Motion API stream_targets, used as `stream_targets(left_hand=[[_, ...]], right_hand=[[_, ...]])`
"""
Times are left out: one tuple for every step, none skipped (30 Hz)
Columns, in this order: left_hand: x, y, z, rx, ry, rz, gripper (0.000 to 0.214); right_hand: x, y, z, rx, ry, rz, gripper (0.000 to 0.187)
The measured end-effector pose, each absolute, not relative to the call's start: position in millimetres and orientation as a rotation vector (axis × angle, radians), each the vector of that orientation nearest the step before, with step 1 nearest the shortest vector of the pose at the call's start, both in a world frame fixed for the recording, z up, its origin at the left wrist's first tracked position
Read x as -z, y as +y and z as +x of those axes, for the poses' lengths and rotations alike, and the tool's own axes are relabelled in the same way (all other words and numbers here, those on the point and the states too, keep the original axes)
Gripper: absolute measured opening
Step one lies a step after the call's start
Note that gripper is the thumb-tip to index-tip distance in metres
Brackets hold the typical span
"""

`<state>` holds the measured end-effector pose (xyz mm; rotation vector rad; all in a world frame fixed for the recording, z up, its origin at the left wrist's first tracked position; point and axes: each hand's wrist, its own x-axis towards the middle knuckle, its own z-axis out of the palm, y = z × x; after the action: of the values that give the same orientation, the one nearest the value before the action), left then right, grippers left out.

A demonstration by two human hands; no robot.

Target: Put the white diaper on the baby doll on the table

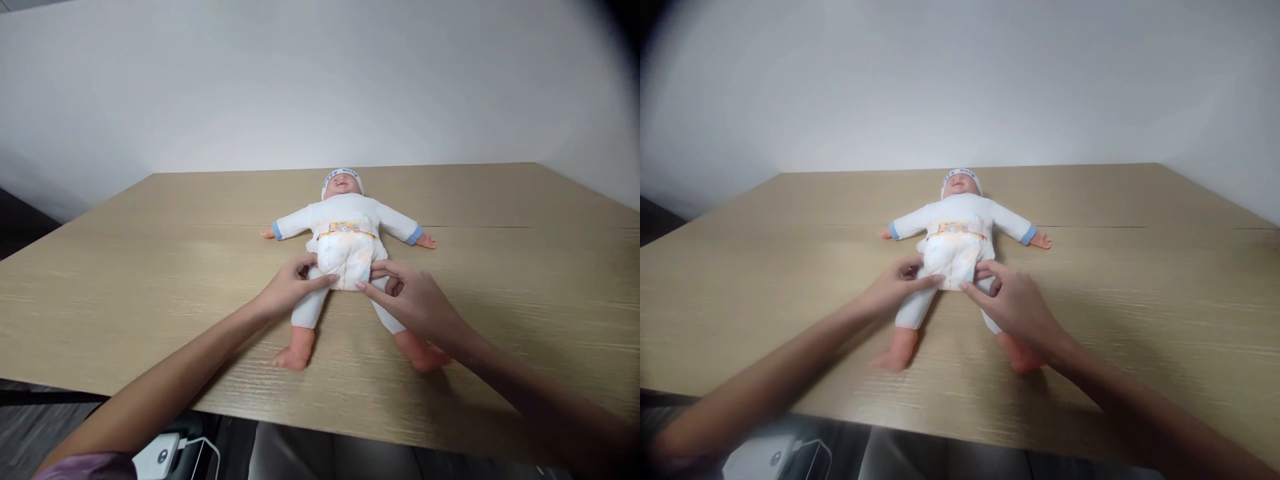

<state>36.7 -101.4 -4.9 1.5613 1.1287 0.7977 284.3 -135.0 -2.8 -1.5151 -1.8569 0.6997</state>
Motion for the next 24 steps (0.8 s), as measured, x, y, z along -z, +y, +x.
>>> stream_targets(left_hand=[[2, -101, 35, -0.780, 1.109, 1.473, 0.039], [-1, -101, 34, -0.765, 1.092, 1.396, 0.040], [-4, -100, 32, -0.751, 1.077, 1.335, 0.040], [-6, -100, 30, -0.742, 1.067, 1.290, 0.039], [-7, -100, 29, -0.733, 1.057, 1.259, 0.039], [-7, -100, 28, -0.733, 1.045, 1.240, 0.038], [-7, -99, 27, -0.739, 1.032, 1.228, 0.038], [-7, -99, 26, -0.750, 1.021, 1.220, 0.038], [-5, -98, 25, -0.760, 1.013, 1.216, 0.037], [-4, -97, 25, -0.768, 1.010, 1.215, 0.036], [-3, -96, 24, -0.773, 1.008, 1.219, 0.034], [-2, -95, 24, -0.775, 1.009, 1.226, 0.032], [-1, -94, 23, -0.774, 1.011, 1.234, 0.032], [0, -93, 23, -0.775, 1.011, 1.242, 0.032], [1, -92, 22, -0.777, 1.009, 1.245, 0.032], [3, -91, 22, -0.785, 1.003, 1.242, 0.033], [4, -91, 22, -0.797, 0.996, 1.234, 0.035], [6, -90, 22, -0.811, 0.992, 1.231, 0.036], [8, -89, 22, -0.825, 0.991, 1.235, 0.038], [9, -88, 22, -0.838, 0.997, 1.248, 0.040], [10, -88, 22, -0.852, 1.009, 1.271, 0.041], [11, -88, 23, -0.868, 1.027, 1.304, 0.043], [11, -89, 23, -0.885, 1.048, 1.348, 0.044], [10, -91, 24, -0.906, 1.070, 1.402, 0.043]], right_hand=[[3, -135, 284, -0.714, -1.852, -1.526, 0.036], [5, -136, 284, -0.734, -1.840, -1.537, 0.038], [6, -135, 284, -0.760, -1.823, -1.548, 0.039], [8, -134, 285, -0.790, -1.801, -1.557, 0.040], [10, -132, 285, -0.825, -1.773, -1.563, 0.041], [12, -130, 286, -0.862, -1.740, -1.560, 0.041], [14, -128, 287, -0.908, -1.708, -1.543, 0.042], [16, -125, 288, -0.962, -1.674, -1.510, 0.041], [17, -122, 289, -1.025, -1.639, -1.461, 0.041], [18, -119, 290, -1.092, -1.602, -1.405, 0.041], [19, -117, 291, -1.155, -1.569, -1.350, 0.040], [19, -115, 291, -1.204, -1.544, -1.307, 0.040], [18, -114, 292, -1.230, -1.535, -1.282, 0.040], [18, -114, 293, -1.221, -1.549, -1.280, 0.040], [16, -115, 294, -1.171, -1.590, -1.306, 0.040], [15, -117, 294, -1.074, -1.651, -1.357, 0.040], [14, -119, 294, -0.940, -1.719, -1.423, 0.040], [12, -122, 294, -0.783, -1.781, -1.487, 0.039], [11, -125, 293, -0.624, -1.830, -1.535, 0.037], [9, -128, 292, -0.478, -1.864, -1.554, 0.035], [8, -130, 290, -0.357, -1.891, -1.544, 0.032], [8, -132, 289, -0.260, -1.913, -1.512, 0.029], [7, -133, 288, -0.180, -1.928, -1.478, 0.026], [7, -133, 287, -0.111, -1.933, -1.451, 0.024]])
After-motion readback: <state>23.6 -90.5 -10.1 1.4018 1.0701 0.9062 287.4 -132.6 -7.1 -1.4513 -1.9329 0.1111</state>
